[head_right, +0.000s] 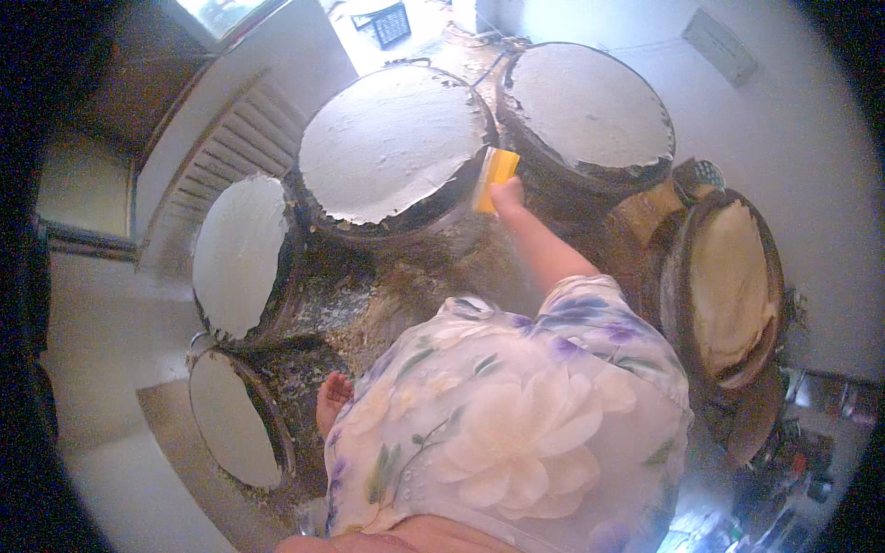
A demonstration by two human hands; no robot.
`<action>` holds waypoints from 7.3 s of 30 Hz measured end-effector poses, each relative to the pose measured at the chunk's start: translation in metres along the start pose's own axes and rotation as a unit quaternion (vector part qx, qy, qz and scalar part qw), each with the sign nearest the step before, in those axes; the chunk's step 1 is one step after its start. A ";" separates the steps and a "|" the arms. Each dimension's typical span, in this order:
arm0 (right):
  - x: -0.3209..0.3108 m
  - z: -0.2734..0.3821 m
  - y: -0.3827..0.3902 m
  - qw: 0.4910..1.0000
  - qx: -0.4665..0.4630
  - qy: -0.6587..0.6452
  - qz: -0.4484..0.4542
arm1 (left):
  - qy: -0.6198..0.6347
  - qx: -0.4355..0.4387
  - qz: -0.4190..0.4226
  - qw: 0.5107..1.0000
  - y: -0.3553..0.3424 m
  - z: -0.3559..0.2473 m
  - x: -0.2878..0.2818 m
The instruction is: The person ladles batter onto hot round pans, spreads it evenly with a spatula, cooks the crepes, and stacks them in a basket. The process is repeated across multiple pans in a continuous workflow.
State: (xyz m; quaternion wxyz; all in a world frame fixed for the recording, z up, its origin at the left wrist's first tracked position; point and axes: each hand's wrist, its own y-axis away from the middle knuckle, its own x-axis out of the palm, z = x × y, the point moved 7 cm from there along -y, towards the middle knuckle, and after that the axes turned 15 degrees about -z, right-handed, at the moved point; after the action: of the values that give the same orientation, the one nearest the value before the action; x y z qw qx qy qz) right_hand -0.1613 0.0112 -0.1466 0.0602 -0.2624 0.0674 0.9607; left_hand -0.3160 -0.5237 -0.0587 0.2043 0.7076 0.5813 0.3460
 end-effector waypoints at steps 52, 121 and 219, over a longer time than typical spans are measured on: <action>0.513 0.356 0.083 0.655 -0.666 0.212 0.286 | 0.127 -0.086 -0.275 0.949 -0.031 0.050 0.116; 0.491 0.292 0.269 0.625 -0.711 0.072 0.314 | 0.132 -0.077 -0.259 0.954 -0.098 -0.080 -0.086; -0.094 0.039 0.017 0.880 0.219 -0.230 0.354 | -0.084 0.101 -0.104 0.986 -0.302 -0.038 0.298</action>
State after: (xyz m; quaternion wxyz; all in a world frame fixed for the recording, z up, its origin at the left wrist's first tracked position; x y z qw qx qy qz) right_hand -0.1028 -0.0066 -0.0635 -0.2136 0.0276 0.3490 0.9120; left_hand -0.5243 -0.1679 -0.1669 0.2149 0.6868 0.6645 0.2016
